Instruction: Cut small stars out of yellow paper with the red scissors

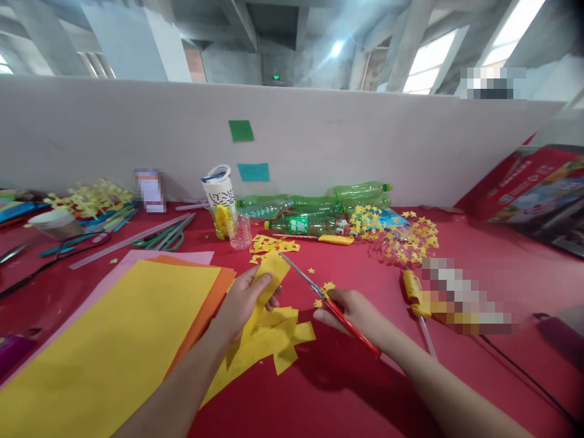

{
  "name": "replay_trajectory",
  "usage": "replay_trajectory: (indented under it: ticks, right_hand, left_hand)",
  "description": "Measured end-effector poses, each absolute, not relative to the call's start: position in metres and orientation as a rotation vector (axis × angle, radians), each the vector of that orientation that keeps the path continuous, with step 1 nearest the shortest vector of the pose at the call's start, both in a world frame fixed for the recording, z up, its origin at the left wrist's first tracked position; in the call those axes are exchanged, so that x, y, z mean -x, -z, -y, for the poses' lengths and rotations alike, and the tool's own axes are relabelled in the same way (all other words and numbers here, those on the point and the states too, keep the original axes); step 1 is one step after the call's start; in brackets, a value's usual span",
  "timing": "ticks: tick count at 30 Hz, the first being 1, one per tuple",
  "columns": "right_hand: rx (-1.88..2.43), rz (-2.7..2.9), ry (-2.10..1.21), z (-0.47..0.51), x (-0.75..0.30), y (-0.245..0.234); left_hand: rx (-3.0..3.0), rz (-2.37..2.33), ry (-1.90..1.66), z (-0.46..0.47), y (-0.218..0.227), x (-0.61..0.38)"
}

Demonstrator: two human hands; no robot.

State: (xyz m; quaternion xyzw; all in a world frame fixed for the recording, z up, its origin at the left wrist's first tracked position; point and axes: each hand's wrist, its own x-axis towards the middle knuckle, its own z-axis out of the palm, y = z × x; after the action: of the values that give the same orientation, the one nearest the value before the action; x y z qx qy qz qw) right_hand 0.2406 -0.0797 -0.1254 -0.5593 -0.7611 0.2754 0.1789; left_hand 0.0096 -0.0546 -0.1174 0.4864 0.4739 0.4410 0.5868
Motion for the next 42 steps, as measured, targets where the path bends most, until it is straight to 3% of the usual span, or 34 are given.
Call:
replay_trajectory:
  ticks: [22,36,42]
  right_hand:
    - [1.574,2.234,-0.939,0.089,-0.237,0.112]
    - [1.593,2.175,-1.01,0.087,-0.238,0.113]
    - [1.629,2.19,-0.997,0.087,-0.239,0.112]
  left_hand:
    - [-1.06,-1.144,-1.356,0.058,0.111,-0.008]
    - [-1.118,-1.117,-1.329,0.057,0.111,-0.005]
    - [-1.207,-1.112,-1.126,0.057,0.112,-0.006]
